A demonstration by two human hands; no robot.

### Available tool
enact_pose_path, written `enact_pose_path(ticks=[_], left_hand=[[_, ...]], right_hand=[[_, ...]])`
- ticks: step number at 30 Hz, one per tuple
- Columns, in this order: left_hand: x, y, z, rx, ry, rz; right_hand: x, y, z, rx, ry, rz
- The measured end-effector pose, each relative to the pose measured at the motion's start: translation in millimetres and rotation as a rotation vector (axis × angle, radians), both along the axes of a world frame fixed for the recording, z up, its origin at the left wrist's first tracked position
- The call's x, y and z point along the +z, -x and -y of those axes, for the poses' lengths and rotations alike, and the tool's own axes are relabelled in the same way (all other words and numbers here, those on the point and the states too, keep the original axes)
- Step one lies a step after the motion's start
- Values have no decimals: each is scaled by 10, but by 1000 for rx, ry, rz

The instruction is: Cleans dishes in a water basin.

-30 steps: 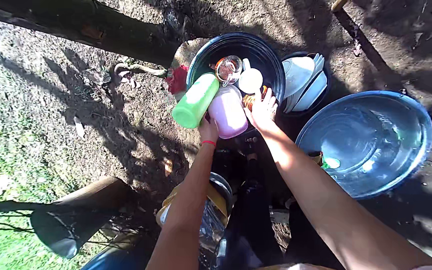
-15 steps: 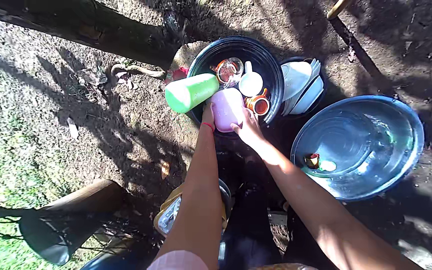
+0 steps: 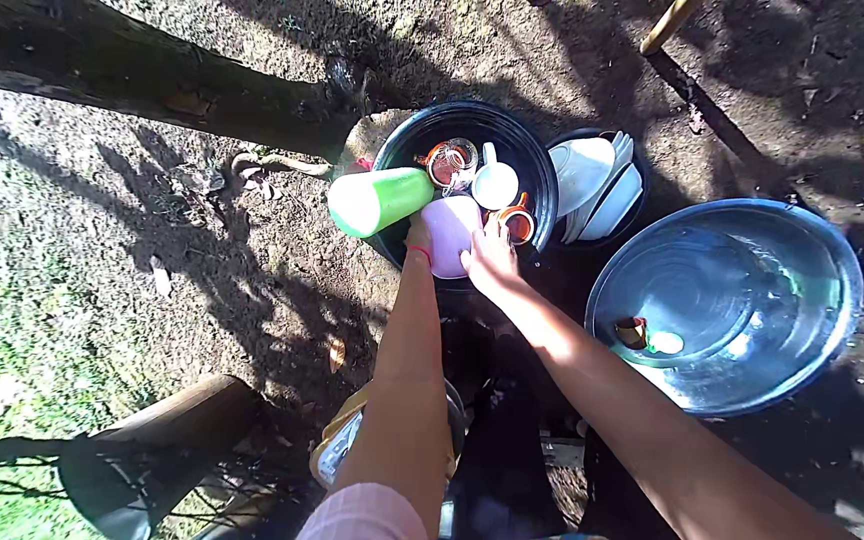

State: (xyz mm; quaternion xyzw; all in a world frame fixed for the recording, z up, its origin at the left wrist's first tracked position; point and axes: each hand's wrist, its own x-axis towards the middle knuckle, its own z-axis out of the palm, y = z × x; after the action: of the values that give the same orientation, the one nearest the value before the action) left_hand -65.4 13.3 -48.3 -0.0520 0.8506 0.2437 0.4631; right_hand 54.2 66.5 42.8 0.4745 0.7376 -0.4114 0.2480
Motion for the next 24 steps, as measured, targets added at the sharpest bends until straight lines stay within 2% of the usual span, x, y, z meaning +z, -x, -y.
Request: enact_pose_path(ticks=[3,6,9,11,15,21,24], left_hand=[[-36,18,33,16,-54,-6],[-33,80,34,-39,-59,22],[-55,151,55,49,-84,122],[-44,177,72,70,-88,194],[15,219,75,46,-129,307],[-170,192,61,-69,-265,127],[-243,110,114,65,-215,86]], right_hand=[[-108,99,-130,-18,15,-59],[-137,215,-231,54,65,14],[-112,254,-333,144,79,24],[-125,249,-373,126,102,-11],[-71,322,-428,66,209,72],[-190,330,-243,42,206,94],[-238,305,-70,-71,87,23]])
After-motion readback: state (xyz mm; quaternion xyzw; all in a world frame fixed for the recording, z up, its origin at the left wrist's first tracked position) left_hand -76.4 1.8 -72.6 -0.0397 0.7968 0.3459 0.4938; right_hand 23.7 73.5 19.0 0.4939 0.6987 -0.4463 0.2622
